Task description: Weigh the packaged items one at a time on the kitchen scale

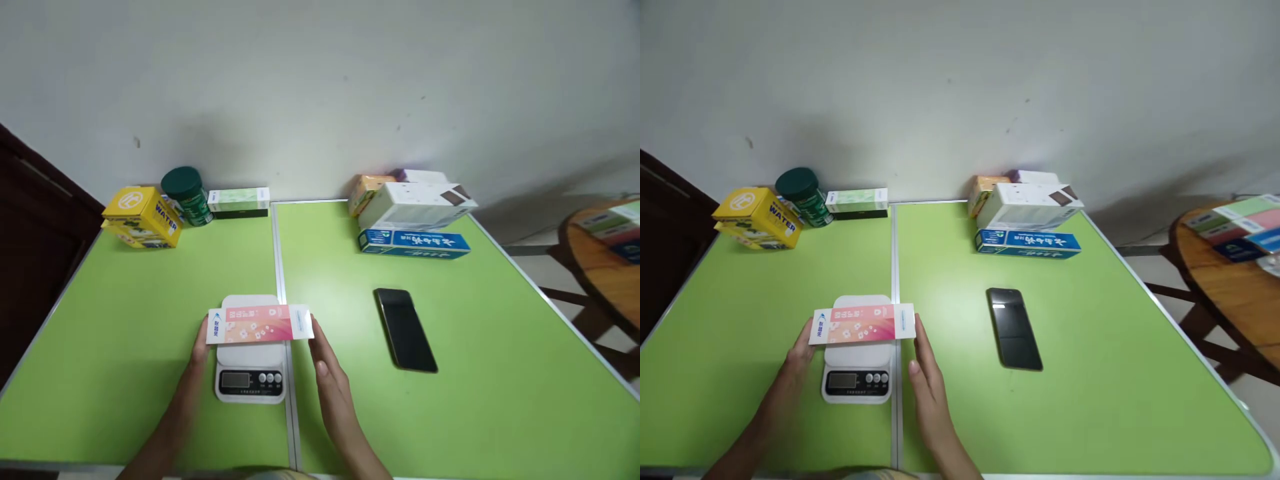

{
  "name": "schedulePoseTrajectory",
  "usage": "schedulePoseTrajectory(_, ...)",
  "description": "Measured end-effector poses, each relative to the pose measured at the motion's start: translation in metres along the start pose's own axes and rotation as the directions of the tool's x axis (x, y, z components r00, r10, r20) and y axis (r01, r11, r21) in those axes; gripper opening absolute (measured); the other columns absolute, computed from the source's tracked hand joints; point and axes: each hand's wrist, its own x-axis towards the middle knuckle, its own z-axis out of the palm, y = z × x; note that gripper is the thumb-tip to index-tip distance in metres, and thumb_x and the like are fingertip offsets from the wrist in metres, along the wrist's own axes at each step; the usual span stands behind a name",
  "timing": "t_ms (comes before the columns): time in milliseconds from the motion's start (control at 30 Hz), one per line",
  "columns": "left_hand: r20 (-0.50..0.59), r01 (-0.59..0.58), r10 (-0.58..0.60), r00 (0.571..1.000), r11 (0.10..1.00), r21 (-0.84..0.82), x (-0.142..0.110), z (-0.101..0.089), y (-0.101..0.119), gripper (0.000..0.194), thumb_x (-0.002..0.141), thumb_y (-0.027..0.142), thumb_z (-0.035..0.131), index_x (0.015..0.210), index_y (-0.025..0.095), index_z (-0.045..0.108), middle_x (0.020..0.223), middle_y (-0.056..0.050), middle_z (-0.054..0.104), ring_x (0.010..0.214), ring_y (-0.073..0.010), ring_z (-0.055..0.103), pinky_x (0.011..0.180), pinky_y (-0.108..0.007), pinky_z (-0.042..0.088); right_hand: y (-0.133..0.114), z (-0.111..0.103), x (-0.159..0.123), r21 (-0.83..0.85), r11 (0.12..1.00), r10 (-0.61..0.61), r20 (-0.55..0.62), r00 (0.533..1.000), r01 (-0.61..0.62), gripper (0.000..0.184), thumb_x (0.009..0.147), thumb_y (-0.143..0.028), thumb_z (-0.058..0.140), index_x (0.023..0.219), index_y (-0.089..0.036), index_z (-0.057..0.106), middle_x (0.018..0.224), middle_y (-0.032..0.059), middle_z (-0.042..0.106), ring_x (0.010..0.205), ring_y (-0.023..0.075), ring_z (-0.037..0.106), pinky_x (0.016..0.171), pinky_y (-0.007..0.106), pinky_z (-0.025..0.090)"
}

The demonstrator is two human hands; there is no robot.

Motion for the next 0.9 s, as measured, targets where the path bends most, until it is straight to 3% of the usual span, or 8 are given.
schedulePoseTrajectory(133, 0.008, -0.028, 0.028, 1.0, 0.997, -0.073, 0.001, -0.009, -0.02, 0.065, 0.092, 0.058, 0.034, 0.15, 0.031, 0.026, 0.158, 0.006, 0.023, 0.147, -0.0203, 0.015, 0.121, -0.039, 0.007, 0.017, 0.009, -0.003, -0.046, 0.999, -0.008, -0.021, 1.0, 0.007, 0.06, 0.09, -0.054, 0.048, 0.145, -0.033, 0.035, 0.156, -0.0032, 0.029, 0.146, 0.0256, 0.021, 0.121, 0.049, 0.012)
schedulePoseTrajectory(267, 0.013, -0.078, 0.079, 0.997, 0.994, -0.073, 0.005, -0.013, -0.024, 0.061, 0.095, 0.054, 0.031, 0.15, 0.029, 0.025, 0.159, 0.005, 0.019, 0.147, -0.0183, 0.013, 0.121, -0.036, 0.006, 0.021, 0.007, 0.0, -0.094, 0.996, -0.007, -0.064, 0.998, 0.001, 0.059, 0.09, -0.054, 0.046, 0.143, -0.03, 0.039, 0.155, 0.0, 0.033, 0.145, 0.0261, 0.024, 0.12, 0.049, 0.014)
schedulePoseTrajectory(433, -0.161, -0.157, 0.141, 0.977, 0.984, -0.087, 0.008, -0.035, -0.021, 0.069, 0.091, 0.06, 0.034, 0.15, 0.027, 0.023, 0.16, 0.002, 0.015, 0.147, -0.019, 0.012, 0.12, -0.035, 0.008, 0.008, -0.007, 0.006, -0.064, 0.996, -0.081, -0.263, 0.961, 0.066, 0.062, 0.09, -0.057, 0.039, 0.142, -0.023, 0.042, 0.155, 0.0054, 0.033, 0.145, 0.0254, 0.025, 0.119, 0.05, 0.015)
schedulePoseTrajectory(567, -0.21, -0.12, 0.096, 0.973, 0.988, -0.101, 0.007, -0.051, -0.025, 0.071, 0.087, 0.065, 0.036, 0.148, 0.028, 0.03, 0.159, 0.0, 0.02, 0.146, -0.0204, 0.016, 0.12, -0.037, 0.01, -0.001, -0.02, 0.009, -0.041, 0.997, -0.071, -0.332, 0.94, 0.061, 0.06, 0.089, -0.056, 0.041, 0.139, -0.023, 0.046, 0.153, 0.0064, 0.036, 0.143, 0.0244, 0.028, 0.119, 0.048, 0.015)
schedulePoseTrajectory(700, -0.234, -0.105, 0.075, 0.969, 0.987, -0.118, 0.005, -0.049, -0.027, 0.074, 0.086, 0.067, 0.037, 0.147, 0.026, 0.034, 0.158, -0.003, 0.023, 0.146, -0.0212, 0.018, 0.12, -0.037, 0.012, -0.001, -0.024, 0.01, -0.035, 0.998, -0.063, -0.344, 0.937, 0.054, 0.058, 0.089, -0.056, 0.041, 0.137, -0.024, 0.048, 0.152, 0.0065, 0.038, 0.143, 0.0243, 0.029, 0.119, 0.047, 0.015)
schedulePoseTrajectory(900, -0.224, -0.151, 0.109, 0.969, 0.971, -0.183, 0.003, -0.039, -0.022, 0.062, 0.09, 0.06, 0.036, 0.144, 0.028, 0.039, 0.156, -0.001, 0.028, 0.145, -0.0196, 0.021, 0.12, -0.037, 0.011, 0.0, -0.023, 0.01, -0.002, 0.999, -0.046, -0.316, 0.948, 0.048, 0.052, 0.09, -0.054, 0.043, 0.133, -0.025, 0.053, 0.149, 0.0065, 0.043, 0.141, 0.0247, 0.033, 0.119, 0.047, 0.016)
